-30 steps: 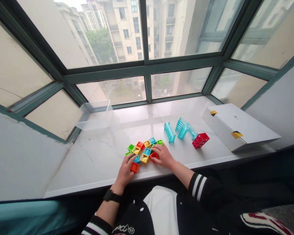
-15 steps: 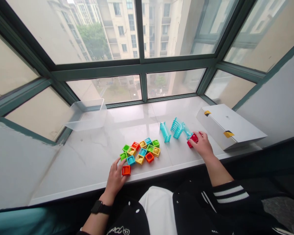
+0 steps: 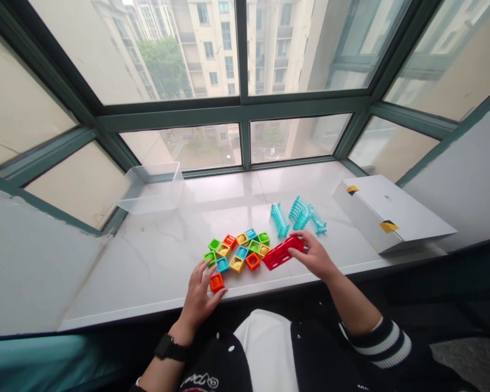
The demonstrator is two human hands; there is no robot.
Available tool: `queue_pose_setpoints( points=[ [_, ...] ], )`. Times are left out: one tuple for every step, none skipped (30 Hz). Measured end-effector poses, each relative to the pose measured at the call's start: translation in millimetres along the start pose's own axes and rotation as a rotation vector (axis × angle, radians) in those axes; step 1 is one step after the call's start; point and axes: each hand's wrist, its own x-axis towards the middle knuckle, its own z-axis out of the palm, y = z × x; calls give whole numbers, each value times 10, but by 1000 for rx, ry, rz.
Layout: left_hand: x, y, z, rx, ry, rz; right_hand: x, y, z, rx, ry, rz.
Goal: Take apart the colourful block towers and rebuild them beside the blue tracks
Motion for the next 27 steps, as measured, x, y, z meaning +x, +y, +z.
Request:
queue_pose_setpoints(
  points=[
    [86,125,-10,-46,-2,20,23,-43,229,46,-62,-18],
    [178,254,-17,-100,-20,33,47,-80,455,78,-117,-54],
    [269,377,-18,-154,-55,33,70,-112,666,100,-175,-96],
    [355,481,-14,-201,-97,26,91,-140,853,116,-206,-140],
    [428,558,-5,-237,-135,19,111,-161,1006,120,-220,-179],
    [485,605,8,-265,-153,-7,129,-173,1120,110,-217,-213],
    [521,621,23,-279,-167,-30,146,-173,1194,95,-200,-238],
    [538,611,42,-278,-173,-53,163,-161,1228,77,-172,-251],
    [535,582,63,-263,-171,-75,180,-134,1228,60,-133,-252],
    [517,544,86,-237,-169,-88,197,-93,1201,49,-84,-238],
    [489,506,111,-200,-166,-89,214,-43,1155,45,-27,-211],
    [456,475,138,-156,-169,-78,230,14,1100,46,32,-173],
    [425,456,165,-111,-181,-53,244,73,1045,51,81,-130],
    [399,452,192,-66,-203,-17,257,130,996,55,117,-91],
    [381,460,217,-24,-229,23,267,180,959,56,136,-60],
    [372,478,238,13,-256,63,273,221,938,52,141,-44],
    [371,501,256,43,-278,96,276,252,934,43,131,-44],
    [377,526,268,69,-295,120,274,272,946,32,115,-57],
    [387,550,277,94,-306,136,271,282,972,19,94,-79],
    [398,570,282,117,-315,147,266,284,1009,8,72,-105],
    [409,587,284,140,-325,156,263,281,1052,0,50,-131],
    [418,601,285,165,-338,163,266,273,1100,-5,31,-152],
    [424,613,286,192,-354,167,276,264,1149,-6,17,-169],
    [428,624,286,220,-371,167,298,256,1196,-7,7,-182],
    [430,635,289,248,-388,159,331,250,1242,-12,-1,-194],
    [431,647,292,275,-405,145,376,248,1286,-22,-9,-204],
    [433,660,298,298,-422,129,431,250,1329,-37,-18,-211]
  ],
)
